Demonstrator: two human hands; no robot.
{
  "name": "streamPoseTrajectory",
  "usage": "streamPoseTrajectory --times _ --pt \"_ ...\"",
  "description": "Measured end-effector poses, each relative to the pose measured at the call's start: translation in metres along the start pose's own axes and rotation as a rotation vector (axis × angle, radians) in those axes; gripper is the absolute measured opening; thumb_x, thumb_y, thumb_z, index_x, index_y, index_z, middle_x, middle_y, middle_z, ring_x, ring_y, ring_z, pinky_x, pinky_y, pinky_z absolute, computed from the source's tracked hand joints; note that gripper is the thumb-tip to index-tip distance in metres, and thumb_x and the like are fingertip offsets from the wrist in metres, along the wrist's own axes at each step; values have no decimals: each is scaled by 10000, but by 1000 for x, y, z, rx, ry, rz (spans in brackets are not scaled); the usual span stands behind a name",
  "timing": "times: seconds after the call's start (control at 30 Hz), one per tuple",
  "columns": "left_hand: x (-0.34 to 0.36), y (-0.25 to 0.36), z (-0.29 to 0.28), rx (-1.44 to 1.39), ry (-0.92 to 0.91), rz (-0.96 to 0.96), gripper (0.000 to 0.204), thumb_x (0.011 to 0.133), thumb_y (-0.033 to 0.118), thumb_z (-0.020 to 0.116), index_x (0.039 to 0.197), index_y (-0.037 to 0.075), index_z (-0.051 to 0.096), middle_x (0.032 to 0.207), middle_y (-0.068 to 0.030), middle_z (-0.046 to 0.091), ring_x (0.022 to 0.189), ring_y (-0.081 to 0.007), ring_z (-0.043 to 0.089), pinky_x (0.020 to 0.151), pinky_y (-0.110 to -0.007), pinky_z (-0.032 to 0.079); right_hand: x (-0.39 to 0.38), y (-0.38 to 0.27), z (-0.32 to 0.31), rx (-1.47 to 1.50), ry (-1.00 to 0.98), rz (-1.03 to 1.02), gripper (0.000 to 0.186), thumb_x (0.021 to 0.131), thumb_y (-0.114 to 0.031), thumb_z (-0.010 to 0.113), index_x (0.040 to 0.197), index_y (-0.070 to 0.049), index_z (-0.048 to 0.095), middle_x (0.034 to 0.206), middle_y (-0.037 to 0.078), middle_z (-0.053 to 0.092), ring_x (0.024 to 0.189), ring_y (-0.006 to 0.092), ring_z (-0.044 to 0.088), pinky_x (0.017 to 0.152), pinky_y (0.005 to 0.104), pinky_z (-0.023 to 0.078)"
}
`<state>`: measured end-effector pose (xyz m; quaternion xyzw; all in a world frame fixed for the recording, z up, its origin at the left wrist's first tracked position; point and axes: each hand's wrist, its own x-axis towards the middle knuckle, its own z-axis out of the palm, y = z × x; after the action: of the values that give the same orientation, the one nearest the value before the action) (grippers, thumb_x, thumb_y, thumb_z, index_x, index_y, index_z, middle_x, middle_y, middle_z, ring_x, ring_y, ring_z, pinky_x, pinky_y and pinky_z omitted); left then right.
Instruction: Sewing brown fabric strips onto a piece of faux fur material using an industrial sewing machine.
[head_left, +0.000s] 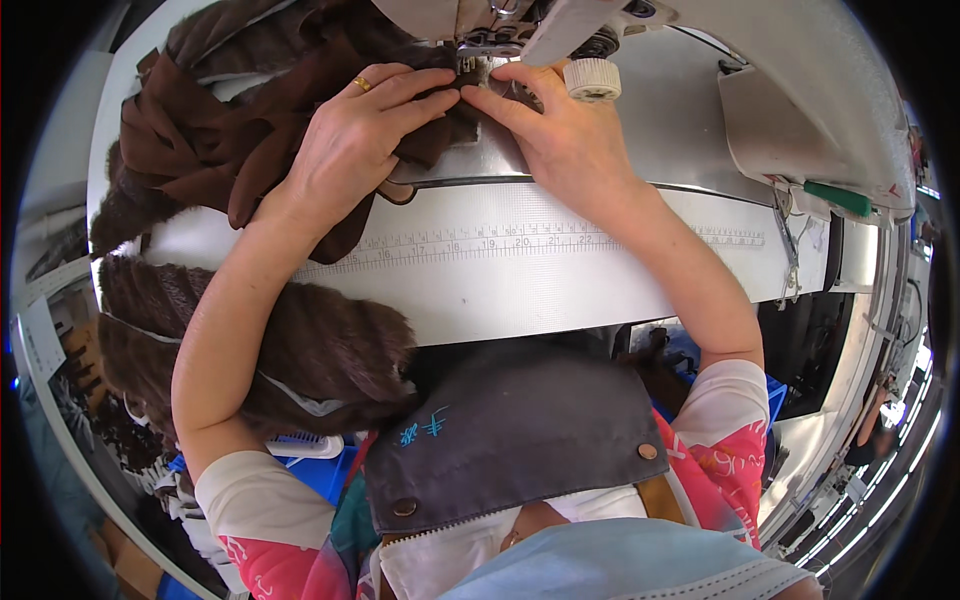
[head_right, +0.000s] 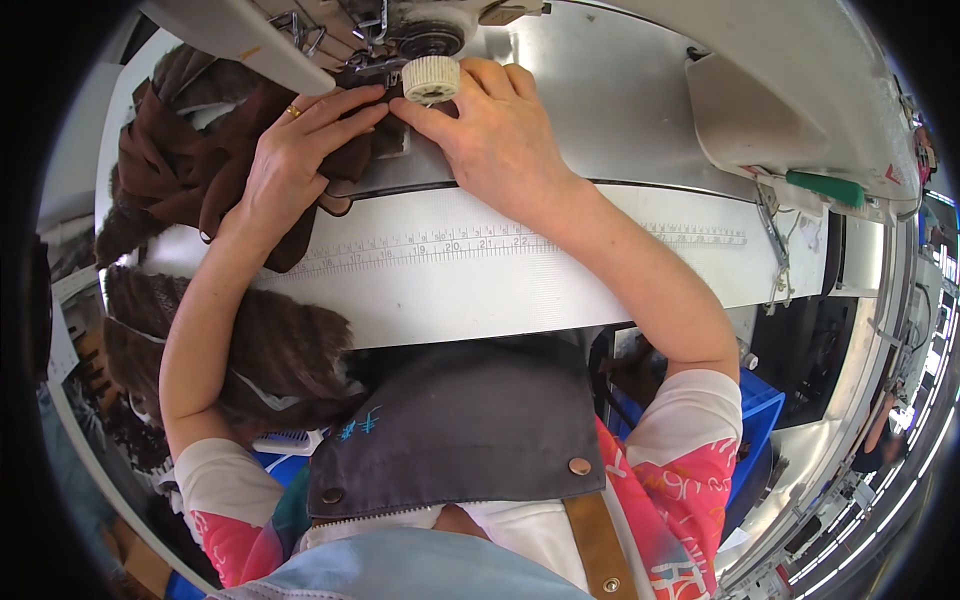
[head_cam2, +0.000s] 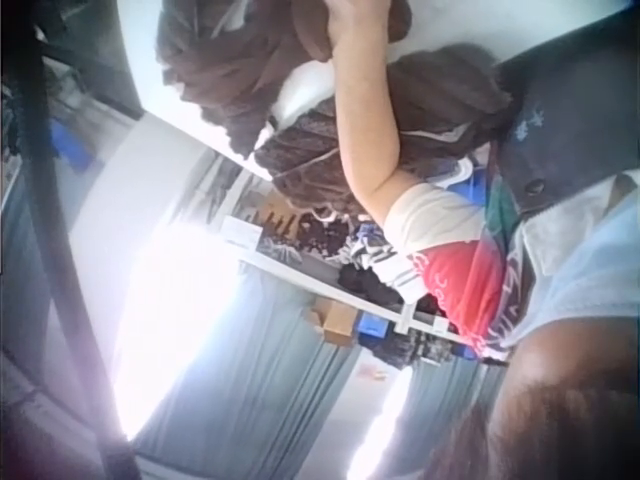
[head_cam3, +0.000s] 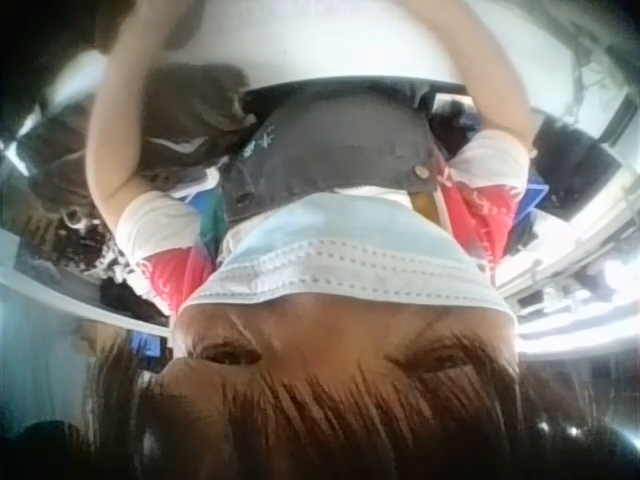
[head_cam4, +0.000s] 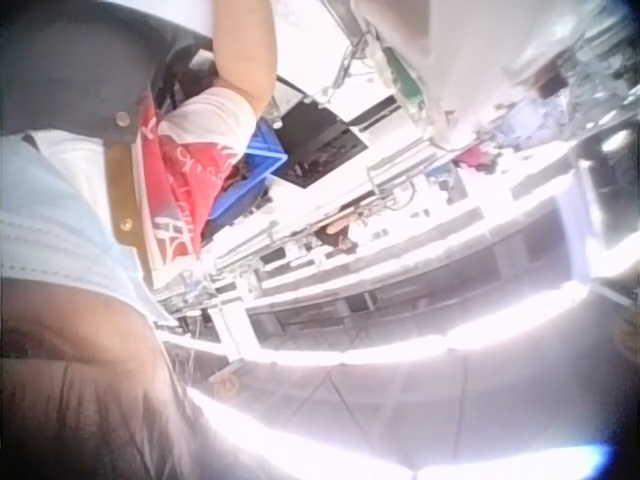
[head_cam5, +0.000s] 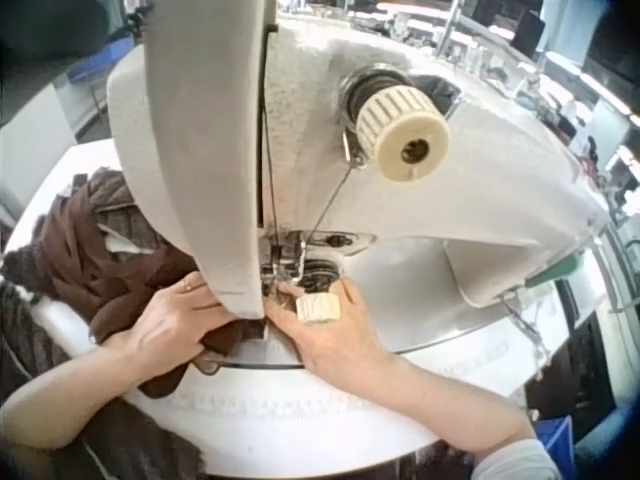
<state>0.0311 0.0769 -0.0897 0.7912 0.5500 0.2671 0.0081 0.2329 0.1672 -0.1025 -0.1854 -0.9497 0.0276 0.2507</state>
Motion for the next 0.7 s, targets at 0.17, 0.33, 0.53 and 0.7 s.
streamPoseTrajectory --times 0.17,0.33,0.53,0.7 --pt "-1 -3 0 -5 -2 4 562 551 -112 565 1075 80 633 1133 -40 587 1011 -250 550 824 -327 497 1 -1 -2 -10 -15 0 325 747 -88 614 1047 -202 663 997 70 576 983 252 506 810 369 384" --pt "2 -7 1 24 15 26 574 541 -112 568 1077 85 633 1134 -38 584 1013 -250 550 827 -327 493 4 1 2 1 21 18 317 739 -85 617 1033 -194 666 995 73 581 974 263 511 816 376 396" --pt "1 -11 2 -87 8 -9 538 529 -116 561 1029 60 647 1112 -40 605 1026 -261 549 846 -336 483 2 3 -1 54 5 -49 307 727 -72 622 1013 -171 670 992 66 586 965 264 514 811 368 413" --pt "7 -14 2 -116 27 4 512 526 -120 560 1004 43 646 1091 -45 614 1007 -260 560 834 -334 485 6 2 2 44 49 -24 307 716 -64 630 1002 -168 669 969 63 587 955 262 517 810 368 413"
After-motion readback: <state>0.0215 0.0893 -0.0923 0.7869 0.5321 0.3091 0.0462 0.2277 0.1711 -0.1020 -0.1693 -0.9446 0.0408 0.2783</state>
